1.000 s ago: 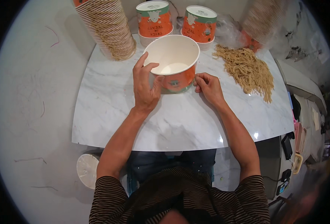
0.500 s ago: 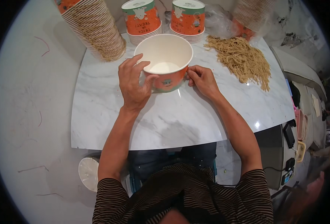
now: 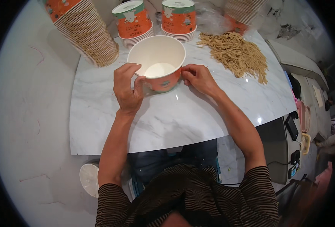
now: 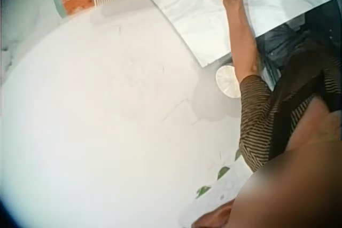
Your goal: Preparing and organizing printed paper cups by securing them with strings or rubber bands on a workshop table.
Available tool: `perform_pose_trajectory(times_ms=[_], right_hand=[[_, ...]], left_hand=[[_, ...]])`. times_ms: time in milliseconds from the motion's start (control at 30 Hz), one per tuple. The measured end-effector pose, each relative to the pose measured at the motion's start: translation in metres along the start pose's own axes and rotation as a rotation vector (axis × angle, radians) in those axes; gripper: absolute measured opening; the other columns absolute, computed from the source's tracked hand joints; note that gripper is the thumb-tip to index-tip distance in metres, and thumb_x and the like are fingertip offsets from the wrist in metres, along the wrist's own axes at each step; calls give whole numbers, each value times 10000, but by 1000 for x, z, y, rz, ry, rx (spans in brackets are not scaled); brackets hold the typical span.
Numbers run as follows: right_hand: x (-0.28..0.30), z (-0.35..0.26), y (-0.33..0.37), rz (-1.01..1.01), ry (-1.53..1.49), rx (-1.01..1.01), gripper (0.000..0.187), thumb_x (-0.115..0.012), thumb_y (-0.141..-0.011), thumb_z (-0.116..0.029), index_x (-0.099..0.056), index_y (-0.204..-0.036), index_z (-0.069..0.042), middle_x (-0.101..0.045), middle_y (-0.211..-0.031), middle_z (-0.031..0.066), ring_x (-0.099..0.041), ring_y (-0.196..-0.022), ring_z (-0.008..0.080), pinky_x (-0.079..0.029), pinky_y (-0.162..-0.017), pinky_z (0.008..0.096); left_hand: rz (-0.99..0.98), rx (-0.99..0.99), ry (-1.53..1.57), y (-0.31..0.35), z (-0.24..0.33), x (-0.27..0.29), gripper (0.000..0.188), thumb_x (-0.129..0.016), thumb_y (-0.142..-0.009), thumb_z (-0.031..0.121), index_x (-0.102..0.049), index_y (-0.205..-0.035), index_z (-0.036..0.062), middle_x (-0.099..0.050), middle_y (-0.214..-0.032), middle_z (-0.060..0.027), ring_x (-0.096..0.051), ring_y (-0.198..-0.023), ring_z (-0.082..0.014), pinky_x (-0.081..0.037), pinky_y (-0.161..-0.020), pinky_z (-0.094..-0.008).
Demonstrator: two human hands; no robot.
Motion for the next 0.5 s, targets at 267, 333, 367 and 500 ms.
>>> perform_pose_trajectory(times_ms=[267,333,367,500], right_hand=[[125,-24,25,48,345,59,226,-676,-1004,-175,-772,-1078,15,-741,-868,72,-686,-710,141,-573,-661,308],[201,6,20,380,271,96,241,-672,-1012,-185,-771,-1087,22,-725,-873,52,-665,-685,106,-564,-626,280],[229,14,24,540,257,82,247,-670,-1013,-186,-771,-1103,20,-728,-883,52,-660,-678,101,-564,-623,279],[281,47,34,846,193,-2,288,-667,-1020,-199,-759,-1173,28,-736,-904,48,-660,-670,104,-567,-619,272]], left_hand=[[11,-166,-64,1,12,5,280,-709,-1014,131,-618,-1247,6,-670,-1184,-167,-598,-952,-265,-498,-762,-357],[-48,-205,-12,0,29,-6,247,-713,-967,38,-623,-1194,5,-690,-1111,-173,-636,-938,-306,-522,-766,-382],[-95,-245,38,0,38,-14,275,-751,-927,28,-640,-1178,15,-700,-1082,-156,-655,-928,-323,-536,-779,-407],[-276,-363,121,-1,82,-39,342,-780,-826,-55,-646,-1127,34,-701,-1019,-131,-673,-894,-332,-551,-777,-428]])
Point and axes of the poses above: each hand's wrist, its own y-axis away from the middle knuckle, its own x-axis out of the back of the hand, z = x × y, the point moved 2 cm from there along -y, towards the middle knuckle
